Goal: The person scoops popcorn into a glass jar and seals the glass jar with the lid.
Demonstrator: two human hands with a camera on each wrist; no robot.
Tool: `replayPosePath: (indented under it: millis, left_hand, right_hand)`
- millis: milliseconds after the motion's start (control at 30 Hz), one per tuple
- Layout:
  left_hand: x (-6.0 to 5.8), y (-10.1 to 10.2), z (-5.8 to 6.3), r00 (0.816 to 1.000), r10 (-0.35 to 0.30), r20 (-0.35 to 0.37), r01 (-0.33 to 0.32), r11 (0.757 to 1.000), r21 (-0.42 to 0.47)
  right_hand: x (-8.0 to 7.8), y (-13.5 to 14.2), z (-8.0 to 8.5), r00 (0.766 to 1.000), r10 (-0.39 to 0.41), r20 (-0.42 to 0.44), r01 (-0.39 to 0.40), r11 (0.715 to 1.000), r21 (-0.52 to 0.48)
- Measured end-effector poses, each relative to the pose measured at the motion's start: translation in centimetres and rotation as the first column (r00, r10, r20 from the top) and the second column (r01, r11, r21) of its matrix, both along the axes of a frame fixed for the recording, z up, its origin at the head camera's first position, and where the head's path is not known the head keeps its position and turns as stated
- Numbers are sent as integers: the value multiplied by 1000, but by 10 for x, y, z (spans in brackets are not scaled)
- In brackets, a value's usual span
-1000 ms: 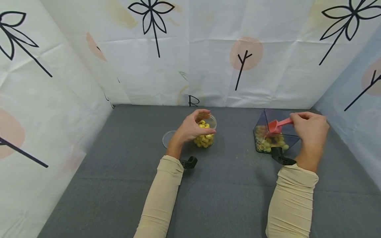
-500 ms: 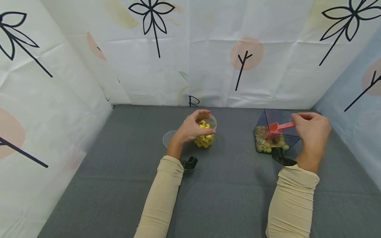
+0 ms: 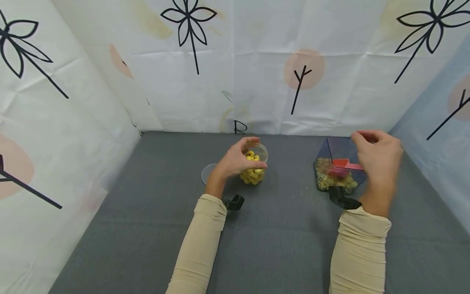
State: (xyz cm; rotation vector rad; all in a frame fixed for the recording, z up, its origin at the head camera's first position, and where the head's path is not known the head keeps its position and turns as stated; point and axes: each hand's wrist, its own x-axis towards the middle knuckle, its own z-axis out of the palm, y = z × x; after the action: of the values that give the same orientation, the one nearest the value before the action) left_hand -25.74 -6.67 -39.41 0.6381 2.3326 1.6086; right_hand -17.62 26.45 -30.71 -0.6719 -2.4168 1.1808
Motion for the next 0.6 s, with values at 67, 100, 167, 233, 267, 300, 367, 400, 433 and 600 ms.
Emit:
replayPosePath:
  millis: [67, 100, 167, 233, 267, 300, 367, 400, 433, 600]
  left_hand:
    - [1, -1, 1, 1000, -3, -11, 3, 1000, 9]
    - [1, -2, 2, 1000, 3, -19, -3, 1000, 13]
    - [0, -5, 4, 999, 20, -41, -19, 999, 29]
    - [-1, -10, 6, 996, 41, -74, -37, 998, 49]
    - [-2, -12, 7, 994, 54, -93, -49, 997, 52]
    - [-2, -14, 9, 992, 65, -106, -59, 996, 64]
    - [-2, -18, 12, 987, 85, -133, -74, 994, 85]
    - [-2, -21, 13, 985, 96, -142, -83, 992, 93]
    - [-1, -23, 15, 983, 109, -148, -95, 990, 101]
    - [3, -33, 24, 967, 170, -188, -143, 979, 146]
  right_hand:
    - [-1, -6, 0, 998, 58, -25, -58, 998, 18]
    - [-2, -8, 0, 995, 93, -29, -92, 995, 28]
    - [-4, -14, 0, 987, 156, -40, -154, 987, 44]
    - [-6, -19, 0, 978, 206, -35, -203, 977, 66]
    - [-7, -21, 0, 972, 232, -37, -229, 970, 76]
    - [-8, -23, 0, 966, 255, -38, -251, 964, 82]
    - [-9, -27, -2, 954, 296, -40, -291, 952, 98]
    - [-10, -29, -2, 947, 318, -44, -312, 944, 105]
    - [-10, -31, -3, 939, 340, -48, -334, 937, 106]
    - [-16, -46, -7, 897, 439, -49, -435, 897, 83]
